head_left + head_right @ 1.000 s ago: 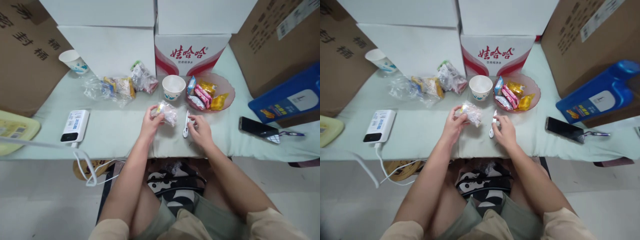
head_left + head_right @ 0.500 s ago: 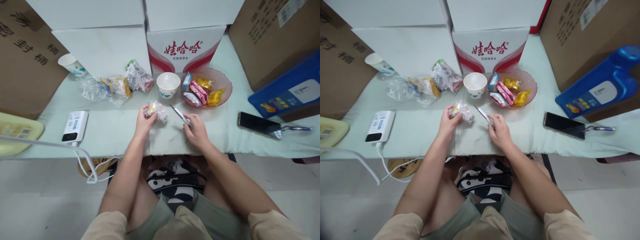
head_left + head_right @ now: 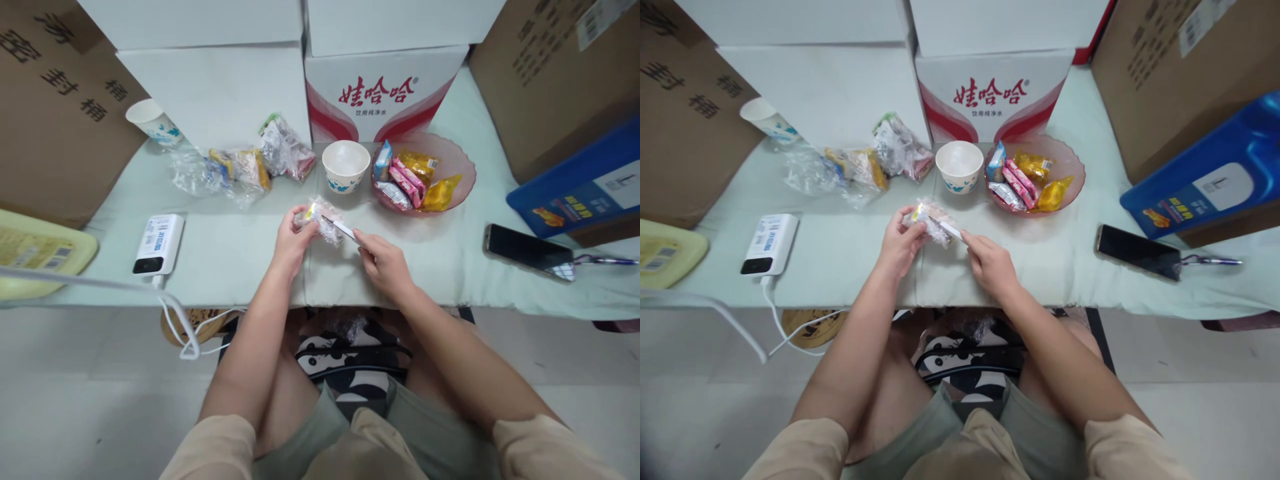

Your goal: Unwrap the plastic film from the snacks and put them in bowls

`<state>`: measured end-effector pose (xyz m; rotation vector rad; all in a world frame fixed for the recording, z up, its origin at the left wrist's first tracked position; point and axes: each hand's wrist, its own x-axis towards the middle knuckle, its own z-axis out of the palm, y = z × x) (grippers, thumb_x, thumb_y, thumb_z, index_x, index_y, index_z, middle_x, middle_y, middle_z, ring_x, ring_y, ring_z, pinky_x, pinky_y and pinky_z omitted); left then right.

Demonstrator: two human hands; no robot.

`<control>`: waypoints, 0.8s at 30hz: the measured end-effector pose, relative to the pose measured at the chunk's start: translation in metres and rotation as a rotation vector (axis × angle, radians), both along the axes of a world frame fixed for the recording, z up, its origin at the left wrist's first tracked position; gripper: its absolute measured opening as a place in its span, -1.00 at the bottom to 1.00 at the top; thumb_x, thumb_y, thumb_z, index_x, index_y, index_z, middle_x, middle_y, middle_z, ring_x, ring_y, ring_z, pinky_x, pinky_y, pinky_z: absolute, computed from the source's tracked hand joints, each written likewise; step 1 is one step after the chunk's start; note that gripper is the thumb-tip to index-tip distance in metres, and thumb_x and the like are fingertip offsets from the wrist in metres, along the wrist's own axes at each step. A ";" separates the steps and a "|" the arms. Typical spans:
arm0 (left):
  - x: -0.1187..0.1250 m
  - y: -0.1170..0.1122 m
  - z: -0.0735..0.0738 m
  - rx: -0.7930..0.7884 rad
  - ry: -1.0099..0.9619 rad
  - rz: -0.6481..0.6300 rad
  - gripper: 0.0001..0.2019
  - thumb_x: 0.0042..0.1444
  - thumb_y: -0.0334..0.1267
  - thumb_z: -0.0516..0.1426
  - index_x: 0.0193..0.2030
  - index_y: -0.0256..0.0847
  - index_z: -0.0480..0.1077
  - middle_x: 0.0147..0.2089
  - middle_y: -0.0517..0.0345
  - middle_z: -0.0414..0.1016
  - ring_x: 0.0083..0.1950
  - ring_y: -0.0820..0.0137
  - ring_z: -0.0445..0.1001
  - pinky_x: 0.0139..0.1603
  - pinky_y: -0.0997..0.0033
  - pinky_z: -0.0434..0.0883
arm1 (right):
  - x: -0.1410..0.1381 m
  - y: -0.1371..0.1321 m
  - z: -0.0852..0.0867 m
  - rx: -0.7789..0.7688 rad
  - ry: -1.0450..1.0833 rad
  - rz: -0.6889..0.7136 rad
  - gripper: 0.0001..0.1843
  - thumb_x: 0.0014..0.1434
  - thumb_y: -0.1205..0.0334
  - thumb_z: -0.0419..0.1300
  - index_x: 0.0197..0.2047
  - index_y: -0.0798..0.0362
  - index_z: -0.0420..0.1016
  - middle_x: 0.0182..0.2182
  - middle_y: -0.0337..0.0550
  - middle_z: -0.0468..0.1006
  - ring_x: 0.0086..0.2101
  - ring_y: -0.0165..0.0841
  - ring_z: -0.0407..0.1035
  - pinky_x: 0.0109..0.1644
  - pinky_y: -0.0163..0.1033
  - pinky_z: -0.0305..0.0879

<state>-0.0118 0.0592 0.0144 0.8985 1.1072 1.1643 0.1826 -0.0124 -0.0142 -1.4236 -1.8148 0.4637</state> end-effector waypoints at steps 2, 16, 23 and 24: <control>-0.005 0.002 0.001 -0.029 -0.049 0.048 -0.46 -0.23 -0.23 0.37 -0.06 -0.08 0.33 -0.30 0.29 0.51 -0.30 0.46 0.53 -0.18 0.41 0.52 | 0.003 -0.002 0.000 -0.017 -0.017 0.002 -0.51 0.28 0.30 0.02 0.20 -0.09 0.53 -0.03 -0.08 0.65 -0.16 -0.24 0.54 -0.04 -0.12 0.48; -0.001 -0.008 -0.001 0.065 0.386 -0.195 -0.58 -0.10 -0.14 0.32 -0.06 -0.17 0.45 -0.37 0.20 0.50 -0.36 0.38 0.49 -0.28 0.39 0.46 | 0.032 0.004 -0.007 0.020 -0.261 -0.232 -0.43 0.11 0.43 0.04 0.18 0.04 0.52 0.07 0.10 0.54 0.04 -0.03 0.41 0.14 0.15 0.35; -0.008 -0.010 -0.001 0.453 0.676 -0.168 -0.64 -0.04 -0.21 0.32 -0.05 -0.11 0.50 0.08 0.00 0.50 0.16 0.19 0.44 0.23 0.18 0.36 | 0.022 0.000 -0.001 0.037 -0.179 -0.169 -0.52 0.16 0.39 0.06 0.12 0.01 0.54 0.07 0.08 0.54 0.08 -0.03 0.37 0.22 0.18 0.28; -0.009 -0.010 -0.001 0.464 0.674 -0.209 -0.67 -0.05 -0.20 0.33 -0.09 -0.11 0.52 0.08 0.00 0.49 0.16 0.19 0.44 0.25 0.17 0.35 | 0.022 0.000 -0.001 0.036 -0.172 -0.156 -0.54 0.17 0.38 0.06 0.10 0.02 0.54 0.06 0.09 0.54 0.07 -0.03 0.38 0.21 0.17 0.29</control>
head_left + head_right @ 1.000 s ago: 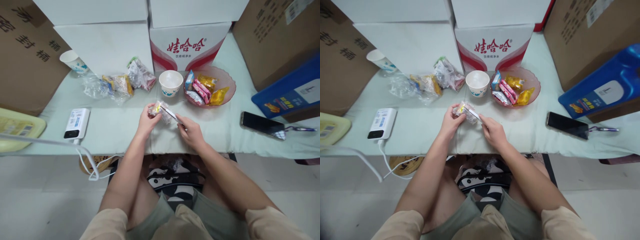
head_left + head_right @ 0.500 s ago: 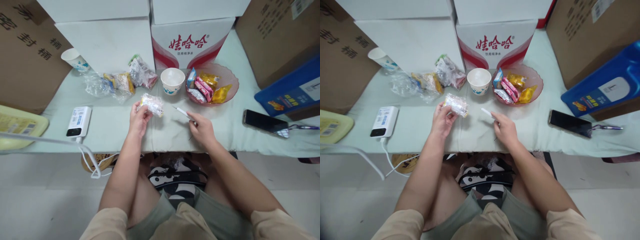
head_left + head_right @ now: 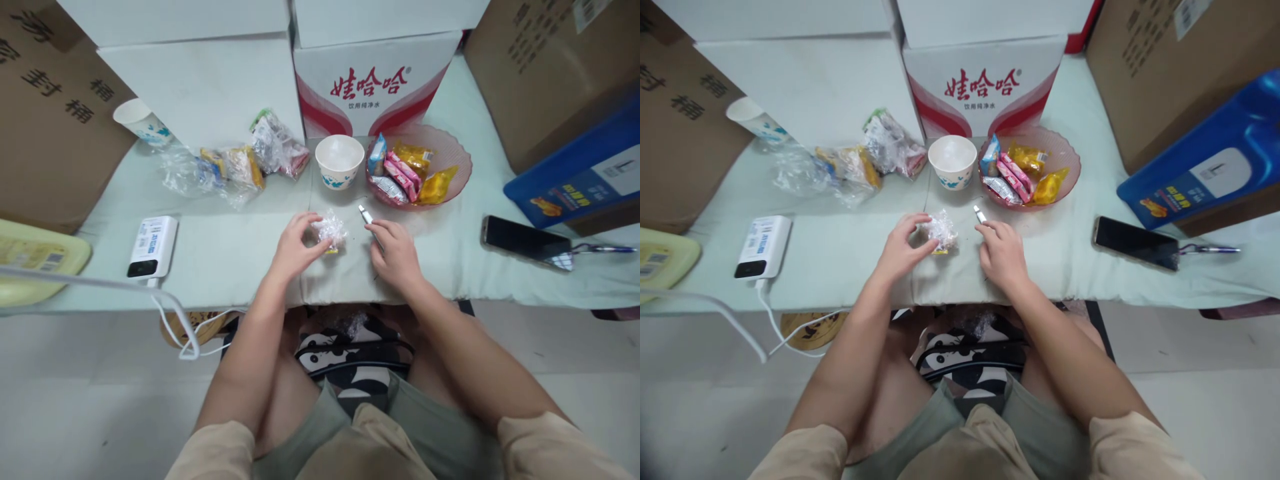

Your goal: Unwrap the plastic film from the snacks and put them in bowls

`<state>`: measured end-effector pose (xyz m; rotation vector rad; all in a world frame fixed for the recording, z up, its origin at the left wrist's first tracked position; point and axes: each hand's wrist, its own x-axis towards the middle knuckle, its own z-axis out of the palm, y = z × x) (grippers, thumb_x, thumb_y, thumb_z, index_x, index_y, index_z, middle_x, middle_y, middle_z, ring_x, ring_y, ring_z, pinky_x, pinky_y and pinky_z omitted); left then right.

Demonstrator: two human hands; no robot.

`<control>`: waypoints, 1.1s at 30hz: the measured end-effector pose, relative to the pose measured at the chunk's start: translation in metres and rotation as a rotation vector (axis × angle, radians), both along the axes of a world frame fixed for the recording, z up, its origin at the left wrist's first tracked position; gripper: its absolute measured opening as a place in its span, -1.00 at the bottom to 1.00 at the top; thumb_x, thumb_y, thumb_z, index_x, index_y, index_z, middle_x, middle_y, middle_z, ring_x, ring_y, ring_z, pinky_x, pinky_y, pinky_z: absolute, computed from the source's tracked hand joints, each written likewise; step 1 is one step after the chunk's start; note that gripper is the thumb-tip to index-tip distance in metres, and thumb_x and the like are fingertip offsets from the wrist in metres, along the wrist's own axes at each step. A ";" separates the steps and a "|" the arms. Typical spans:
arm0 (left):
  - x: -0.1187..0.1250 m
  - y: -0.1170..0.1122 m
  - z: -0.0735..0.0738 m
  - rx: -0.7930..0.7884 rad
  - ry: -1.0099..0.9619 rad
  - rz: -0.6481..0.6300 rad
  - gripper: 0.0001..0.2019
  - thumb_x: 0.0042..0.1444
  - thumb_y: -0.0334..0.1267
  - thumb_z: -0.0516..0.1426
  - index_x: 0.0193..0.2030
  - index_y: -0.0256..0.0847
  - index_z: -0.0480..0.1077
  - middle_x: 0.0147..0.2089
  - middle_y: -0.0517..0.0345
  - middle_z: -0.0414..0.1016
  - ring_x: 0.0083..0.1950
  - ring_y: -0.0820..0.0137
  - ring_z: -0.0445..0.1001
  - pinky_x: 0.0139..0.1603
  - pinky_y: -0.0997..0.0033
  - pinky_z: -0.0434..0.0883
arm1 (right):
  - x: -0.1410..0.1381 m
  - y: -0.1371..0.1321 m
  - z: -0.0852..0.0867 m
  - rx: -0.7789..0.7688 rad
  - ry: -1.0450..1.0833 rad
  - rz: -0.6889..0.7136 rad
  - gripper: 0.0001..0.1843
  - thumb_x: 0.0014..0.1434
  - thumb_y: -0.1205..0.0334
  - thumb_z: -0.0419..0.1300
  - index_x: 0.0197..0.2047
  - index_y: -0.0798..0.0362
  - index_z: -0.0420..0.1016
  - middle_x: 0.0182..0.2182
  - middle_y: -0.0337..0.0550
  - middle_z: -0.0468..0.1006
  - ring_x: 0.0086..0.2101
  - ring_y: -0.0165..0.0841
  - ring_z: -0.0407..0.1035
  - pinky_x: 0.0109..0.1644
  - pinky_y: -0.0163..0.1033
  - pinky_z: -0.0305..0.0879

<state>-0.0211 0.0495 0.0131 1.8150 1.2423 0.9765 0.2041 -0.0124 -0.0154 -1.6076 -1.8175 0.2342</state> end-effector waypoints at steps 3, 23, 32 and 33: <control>-0.001 0.000 -0.001 -0.005 0.014 -0.006 -0.82 -0.04 -0.22 0.33 -0.26 -0.14 0.53 0.05 -0.02 0.47 0.10 0.22 0.47 0.16 0.23 0.40 | -0.005 -0.001 0.001 -0.007 0.019 0.065 -0.60 0.19 0.37 0.07 0.05 0.02 0.55 0.05 0.08 0.56 0.05 -0.05 0.42 0.19 0.14 0.32; 0.008 0.011 0.008 -0.509 -0.665 0.368 -0.68 0.06 -0.04 0.26 -0.33 -0.12 0.20 -0.55 0.40 0.29 -0.66 0.61 0.30 -0.70 0.64 0.12 | -0.029 -0.008 0.009 -0.009 0.287 0.215 -0.77 0.30 0.17 0.15 -0.06 -0.09 0.61 -0.13 -0.08 0.59 -0.13 -0.25 0.49 0.00 -0.12 0.43; -0.002 0.029 -0.001 -0.499 -0.775 0.478 -0.73 0.15 -0.05 0.20 -0.20 -0.07 0.20 -0.36 0.30 0.38 -0.45 0.54 0.47 -0.34 0.54 0.43 | -0.027 -0.018 0.016 0.239 0.214 0.071 -0.71 0.30 0.29 0.06 -0.13 -0.11 0.63 -0.33 -0.07 0.53 -0.29 -0.24 0.44 -0.15 -0.08 0.43; -0.003 0.032 -0.003 -0.496 -0.753 0.487 -0.73 0.14 -0.07 0.20 -0.15 -0.06 0.22 -0.28 0.25 0.42 -0.37 0.51 0.51 -0.27 0.50 0.46 | -0.027 -0.020 0.016 0.241 0.199 0.104 -0.69 0.28 0.32 0.06 -0.12 -0.11 0.63 -0.33 -0.08 0.51 -0.30 -0.25 0.44 -0.16 -0.09 0.43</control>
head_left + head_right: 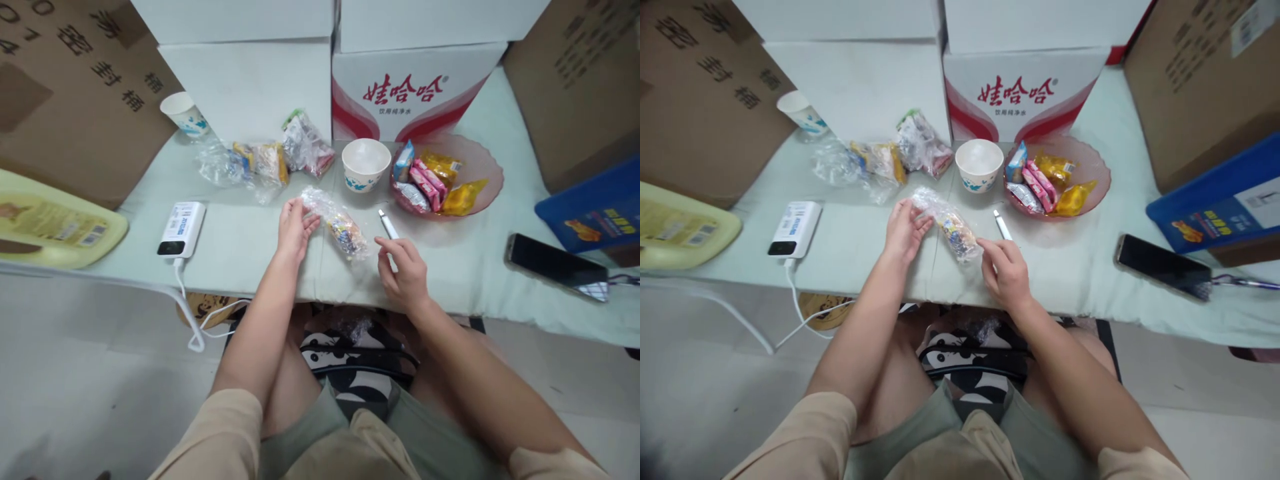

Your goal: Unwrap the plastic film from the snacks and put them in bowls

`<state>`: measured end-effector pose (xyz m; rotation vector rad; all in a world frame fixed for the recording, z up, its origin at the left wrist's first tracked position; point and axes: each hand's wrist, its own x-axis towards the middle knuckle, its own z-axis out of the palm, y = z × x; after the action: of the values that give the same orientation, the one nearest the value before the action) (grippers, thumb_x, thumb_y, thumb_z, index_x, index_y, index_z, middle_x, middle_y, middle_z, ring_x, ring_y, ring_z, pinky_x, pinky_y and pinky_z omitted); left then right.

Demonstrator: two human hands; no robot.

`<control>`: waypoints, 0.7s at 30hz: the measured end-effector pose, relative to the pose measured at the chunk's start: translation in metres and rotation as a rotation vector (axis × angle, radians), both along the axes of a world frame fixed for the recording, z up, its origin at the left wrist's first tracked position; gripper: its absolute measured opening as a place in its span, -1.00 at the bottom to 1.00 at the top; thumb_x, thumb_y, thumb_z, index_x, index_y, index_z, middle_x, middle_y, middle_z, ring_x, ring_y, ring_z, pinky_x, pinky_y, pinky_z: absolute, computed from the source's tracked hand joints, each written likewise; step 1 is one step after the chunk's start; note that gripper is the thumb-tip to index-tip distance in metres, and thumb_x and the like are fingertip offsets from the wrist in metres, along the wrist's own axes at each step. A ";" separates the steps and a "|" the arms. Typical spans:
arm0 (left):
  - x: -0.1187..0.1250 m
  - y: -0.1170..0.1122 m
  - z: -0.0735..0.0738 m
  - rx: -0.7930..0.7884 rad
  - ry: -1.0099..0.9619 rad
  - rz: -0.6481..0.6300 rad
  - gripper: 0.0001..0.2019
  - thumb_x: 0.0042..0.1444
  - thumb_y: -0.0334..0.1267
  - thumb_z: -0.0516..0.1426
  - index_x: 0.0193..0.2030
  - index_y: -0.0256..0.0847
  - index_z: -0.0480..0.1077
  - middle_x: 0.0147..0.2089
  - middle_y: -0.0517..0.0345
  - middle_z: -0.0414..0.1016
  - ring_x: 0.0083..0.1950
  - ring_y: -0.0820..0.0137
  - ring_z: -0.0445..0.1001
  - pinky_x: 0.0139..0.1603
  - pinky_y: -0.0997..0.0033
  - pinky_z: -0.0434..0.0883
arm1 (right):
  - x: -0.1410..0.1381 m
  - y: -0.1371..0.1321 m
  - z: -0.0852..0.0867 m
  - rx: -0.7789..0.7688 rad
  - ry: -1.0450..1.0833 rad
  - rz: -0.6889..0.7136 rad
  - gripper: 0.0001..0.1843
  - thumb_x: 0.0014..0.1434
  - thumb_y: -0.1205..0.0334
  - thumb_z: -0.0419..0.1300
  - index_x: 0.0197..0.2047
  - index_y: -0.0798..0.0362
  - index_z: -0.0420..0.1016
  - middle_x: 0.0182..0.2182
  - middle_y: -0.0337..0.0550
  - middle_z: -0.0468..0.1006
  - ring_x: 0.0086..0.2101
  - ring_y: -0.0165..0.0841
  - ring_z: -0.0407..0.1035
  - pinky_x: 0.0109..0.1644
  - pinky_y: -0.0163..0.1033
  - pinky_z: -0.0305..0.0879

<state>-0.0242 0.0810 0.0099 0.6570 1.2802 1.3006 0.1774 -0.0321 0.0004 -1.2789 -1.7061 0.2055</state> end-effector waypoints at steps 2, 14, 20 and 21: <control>-0.001 0.001 -0.003 0.016 0.161 0.037 -0.66 0.08 -0.15 0.25 -0.05 -0.05 0.23 -0.08 0.13 0.46 -0.17 0.43 0.54 -0.11 0.42 0.46 | 0.001 -0.002 -0.001 0.005 -0.058 0.077 -0.70 0.23 0.38 0.07 -0.22 -0.10 0.62 -0.30 -0.09 0.49 -0.25 -0.25 0.45 -0.14 -0.09 0.45; 0.033 -0.056 0.015 0.198 0.952 -0.483 -0.62 0.05 0.08 0.25 -0.36 -0.12 0.22 -0.41 0.29 0.31 -0.40 0.42 0.26 -0.32 0.38 0.21 | -0.042 -0.013 -0.013 0.251 -0.250 0.627 -0.69 0.31 0.44 0.07 -0.45 0.01 0.44 -0.29 -0.20 0.64 -0.06 -0.29 0.49 0.06 -0.16 0.45; 0.034 -0.049 0.010 0.296 1.007 -0.539 -0.79 0.15 -0.11 0.20 -0.38 -0.16 0.31 -0.34 0.20 0.38 -0.32 0.39 0.36 -0.24 0.37 0.28 | -0.057 -0.020 -0.010 0.233 -0.231 0.678 -0.71 0.27 0.45 0.07 -0.43 0.00 0.44 -0.32 -0.23 0.63 -0.14 -0.34 0.48 0.13 -0.13 0.37; 0.031 -0.046 0.008 0.282 0.927 -0.534 -0.78 0.19 -0.12 0.15 -0.40 -0.17 0.32 -0.37 0.21 0.37 -0.33 0.40 0.36 -0.23 0.38 0.29 | -0.054 -0.020 -0.007 0.232 -0.189 0.649 -0.73 0.26 0.46 0.06 -0.39 -0.01 0.46 -0.29 -0.22 0.63 -0.11 -0.33 0.48 0.15 -0.10 0.35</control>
<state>0.0068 0.0346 0.0175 1.8051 1.4734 0.7189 0.1232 -0.0523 -0.0068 -0.5577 -2.1970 0.2593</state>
